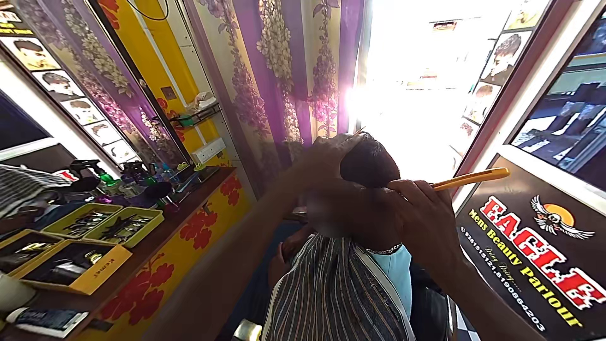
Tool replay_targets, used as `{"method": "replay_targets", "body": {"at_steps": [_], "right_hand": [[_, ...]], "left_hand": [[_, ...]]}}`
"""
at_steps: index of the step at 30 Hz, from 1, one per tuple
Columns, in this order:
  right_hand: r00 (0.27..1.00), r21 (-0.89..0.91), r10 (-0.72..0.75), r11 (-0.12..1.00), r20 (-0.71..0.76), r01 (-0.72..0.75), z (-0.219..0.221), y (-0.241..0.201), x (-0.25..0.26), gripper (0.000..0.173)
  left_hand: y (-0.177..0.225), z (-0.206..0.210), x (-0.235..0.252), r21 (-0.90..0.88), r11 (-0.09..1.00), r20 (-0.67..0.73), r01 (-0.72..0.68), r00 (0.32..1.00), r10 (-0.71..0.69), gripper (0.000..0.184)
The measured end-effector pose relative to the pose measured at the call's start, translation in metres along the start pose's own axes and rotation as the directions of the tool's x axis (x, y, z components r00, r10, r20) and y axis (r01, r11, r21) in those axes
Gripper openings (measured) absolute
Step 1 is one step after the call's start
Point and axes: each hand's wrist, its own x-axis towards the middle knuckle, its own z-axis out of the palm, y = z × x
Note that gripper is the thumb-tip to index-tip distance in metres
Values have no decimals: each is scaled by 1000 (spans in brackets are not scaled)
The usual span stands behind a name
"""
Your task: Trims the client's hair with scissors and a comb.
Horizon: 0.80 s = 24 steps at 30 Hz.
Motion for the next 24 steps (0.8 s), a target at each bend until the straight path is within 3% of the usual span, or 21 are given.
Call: {"method": "replay_targets", "body": {"at_steps": [18,24], "right_hand": [[986,-114,-53,991,157,72,-23,3,14,28],[989,-89,-75,992,124,87,-24,2,17,28]], "left_hand": [[1,0,0,-6,1000,11,19,1000,-19,112],[0,1,0,-8,1000,-1,12,1000,-12,112]]}}
